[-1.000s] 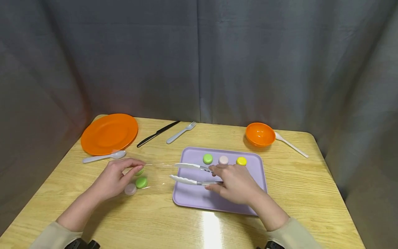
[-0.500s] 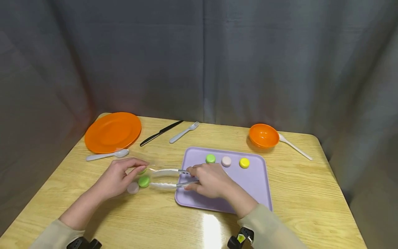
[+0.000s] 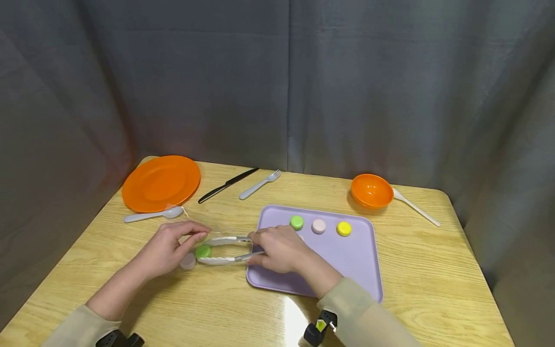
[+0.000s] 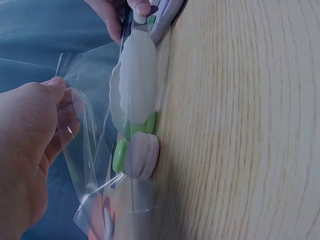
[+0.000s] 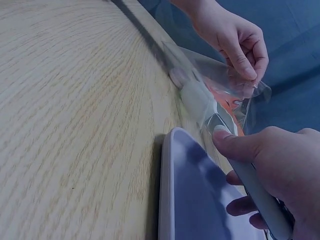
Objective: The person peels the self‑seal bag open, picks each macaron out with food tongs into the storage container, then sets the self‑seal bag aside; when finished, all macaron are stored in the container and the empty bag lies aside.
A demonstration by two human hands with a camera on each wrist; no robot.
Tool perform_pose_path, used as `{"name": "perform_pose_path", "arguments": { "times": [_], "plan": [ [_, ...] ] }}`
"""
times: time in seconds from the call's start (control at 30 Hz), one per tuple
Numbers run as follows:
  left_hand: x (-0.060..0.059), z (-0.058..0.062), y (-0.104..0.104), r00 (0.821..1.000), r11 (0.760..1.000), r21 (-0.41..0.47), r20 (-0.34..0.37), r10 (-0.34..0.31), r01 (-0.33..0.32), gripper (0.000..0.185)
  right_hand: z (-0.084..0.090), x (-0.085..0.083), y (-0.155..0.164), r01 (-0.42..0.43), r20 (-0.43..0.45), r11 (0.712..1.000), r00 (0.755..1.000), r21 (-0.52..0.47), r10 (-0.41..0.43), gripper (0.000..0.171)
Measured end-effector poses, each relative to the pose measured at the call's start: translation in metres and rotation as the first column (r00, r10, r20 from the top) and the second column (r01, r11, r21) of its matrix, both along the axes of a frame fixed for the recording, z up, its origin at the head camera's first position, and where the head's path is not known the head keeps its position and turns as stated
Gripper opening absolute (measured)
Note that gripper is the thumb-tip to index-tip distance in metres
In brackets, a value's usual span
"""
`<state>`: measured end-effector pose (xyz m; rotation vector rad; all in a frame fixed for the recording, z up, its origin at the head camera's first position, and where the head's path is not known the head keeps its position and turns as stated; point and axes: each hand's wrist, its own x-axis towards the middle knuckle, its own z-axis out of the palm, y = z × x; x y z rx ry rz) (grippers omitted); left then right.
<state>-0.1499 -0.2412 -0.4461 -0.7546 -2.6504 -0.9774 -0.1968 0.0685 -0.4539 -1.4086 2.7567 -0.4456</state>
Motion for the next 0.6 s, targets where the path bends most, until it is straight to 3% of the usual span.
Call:
{"name": "perform_pose_path", "arguments": {
  "times": [0.2,0.6],
  "plan": [
    [0.001,-0.003,-0.001,1.0,1.0,-0.002,0.009,0.004,-0.004,0.015,0.003,0.005,0.011,0.003,-0.003,0.999,1.0,-0.042,-0.003,0.047],
    [0.002,-0.005,-0.003,1.0,1.0,0.005,0.019,0.017,-0.017,0.013,0.021,0.021,0.068,0.137,-0.008,0.988,0.99,-0.072,-0.138,0.051]
  ]
}}
